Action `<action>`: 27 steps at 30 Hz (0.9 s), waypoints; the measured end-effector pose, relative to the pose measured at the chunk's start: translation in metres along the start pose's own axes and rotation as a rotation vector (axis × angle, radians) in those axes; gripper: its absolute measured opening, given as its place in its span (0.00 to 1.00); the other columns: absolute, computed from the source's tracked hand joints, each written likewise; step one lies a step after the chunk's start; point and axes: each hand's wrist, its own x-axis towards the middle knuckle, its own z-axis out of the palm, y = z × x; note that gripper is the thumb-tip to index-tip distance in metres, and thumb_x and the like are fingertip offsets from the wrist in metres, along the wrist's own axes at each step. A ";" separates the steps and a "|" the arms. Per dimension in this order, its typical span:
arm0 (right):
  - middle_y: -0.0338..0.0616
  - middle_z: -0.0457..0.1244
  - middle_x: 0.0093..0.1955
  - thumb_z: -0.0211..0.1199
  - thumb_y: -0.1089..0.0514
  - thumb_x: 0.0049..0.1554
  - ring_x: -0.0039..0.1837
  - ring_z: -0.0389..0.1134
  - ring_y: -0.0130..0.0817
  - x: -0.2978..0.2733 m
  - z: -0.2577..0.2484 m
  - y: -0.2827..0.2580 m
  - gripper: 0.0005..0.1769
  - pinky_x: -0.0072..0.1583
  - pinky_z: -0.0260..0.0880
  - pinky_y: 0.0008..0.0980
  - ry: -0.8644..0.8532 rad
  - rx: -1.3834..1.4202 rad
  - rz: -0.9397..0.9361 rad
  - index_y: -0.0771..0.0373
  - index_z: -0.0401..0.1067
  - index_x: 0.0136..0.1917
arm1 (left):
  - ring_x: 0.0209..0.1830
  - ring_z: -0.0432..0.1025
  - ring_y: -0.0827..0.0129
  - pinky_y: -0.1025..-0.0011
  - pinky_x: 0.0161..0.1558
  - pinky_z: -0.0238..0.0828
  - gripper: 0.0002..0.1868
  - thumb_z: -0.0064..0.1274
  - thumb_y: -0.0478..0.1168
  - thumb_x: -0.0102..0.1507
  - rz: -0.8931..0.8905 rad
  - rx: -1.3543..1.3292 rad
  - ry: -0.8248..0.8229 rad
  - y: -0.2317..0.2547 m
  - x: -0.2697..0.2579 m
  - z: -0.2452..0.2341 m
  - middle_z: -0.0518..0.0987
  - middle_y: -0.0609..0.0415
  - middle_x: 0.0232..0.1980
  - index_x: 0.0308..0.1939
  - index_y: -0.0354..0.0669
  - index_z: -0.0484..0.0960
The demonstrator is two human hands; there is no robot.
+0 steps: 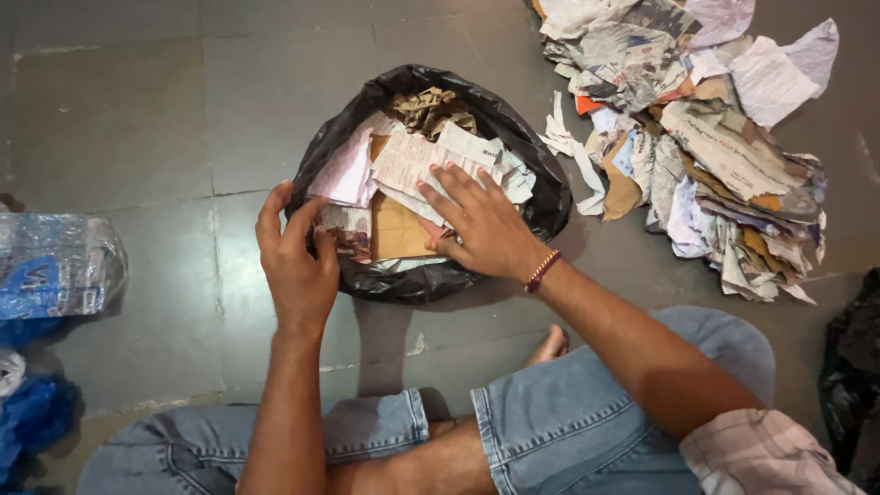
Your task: The person sits on the floor and sorts through a pile of mixed paper, including newspapers and cardboard, placing selected pieces into a black plastic bag. The person repeatedly picks up paper, briefly handles it, and puts it into the bag.
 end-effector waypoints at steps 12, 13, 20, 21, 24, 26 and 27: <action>0.51 0.49 0.80 0.58 0.37 0.59 0.77 0.52 0.60 0.003 0.013 -0.004 0.31 0.66 0.57 0.68 -0.007 -0.229 0.033 0.29 0.62 0.75 | 0.67 0.66 0.44 0.54 0.65 0.67 0.22 0.55 0.28 0.57 0.256 0.093 -0.307 0.034 -0.009 0.033 0.71 0.41 0.66 0.57 0.36 0.79; 0.51 0.49 0.80 0.58 0.37 0.60 0.77 0.52 0.60 0.003 0.012 -0.005 0.29 0.66 0.58 0.68 0.014 -0.237 0.028 0.27 0.63 0.75 | 0.66 0.67 0.44 0.54 0.64 0.68 0.22 0.55 0.30 0.58 0.273 0.103 -0.363 0.036 -0.012 0.038 0.71 0.41 0.66 0.57 0.36 0.78; 0.50 0.50 0.80 0.57 0.40 0.60 0.66 0.63 0.51 0.004 0.007 0.001 0.26 0.53 0.67 0.57 -0.153 -0.205 0.273 0.51 0.70 0.68 | 0.62 0.68 0.45 0.53 0.58 0.68 0.25 0.55 0.31 0.55 0.208 0.185 -0.479 0.029 -0.019 0.044 0.72 0.42 0.64 0.58 0.41 0.76; 0.48 0.50 0.81 0.57 0.41 0.60 0.64 0.64 0.49 0.003 0.008 0.003 0.27 0.53 0.67 0.57 -0.172 -0.213 0.298 0.53 0.70 0.68 | 0.61 0.68 0.45 0.52 0.58 0.67 0.24 0.56 0.32 0.55 0.194 0.191 -0.497 0.028 -0.019 0.044 0.72 0.43 0.63 0.57 0.44 0.77; 0.44 0.51 0.83 0.57 0.46 0.63 0.66 0.64 0.44 0.002 0.009 0.009 0.24 0.57 0.67 0.56 -0.188 -0.282 0.306 0.55 0.70 0.69 | 0.61 0.68 0.47 0.52 0.58 0.67 0.24 0.57 0.33 0.55 0.165 0.203 -0.530 0.026 -0.021 0.046 0.73 0.45 0.62 0.56 0.47 0.77; 0.46 0.51 0.82 0.58 0.43 0.61 0.68 0.63 0.46 0.003 0.008 0.009 0.25 0.58 0.66 0.57 -0.132 -0.317 0.254 0.54 0.71 0.67 | 0.61 0.69 0.47 0.52 0.59 0.67 0.24 0.57 0.33 0.55 0.156 0.203 -0.544 0.024 -0.022 0.047 0.73 0.45 0.62 0.56 0.47 0.77; 0.50 0.51 0.80 0.59 0.39 0.58 0.70 0.61 0.49 0.003 0.007 0.009 0.27 0.58 0.66 0.58 -0.076 -0.320 0.210 0.53 0.71 0.65 | 0.61 0.69 0.47 0.52 0.59 0.67 0.24 0.56 0.32 0.56 0.155 0.199 -0.549 0.023 -0.023 0.047 0.73 0.45 0.62 0.57 0.47 0.77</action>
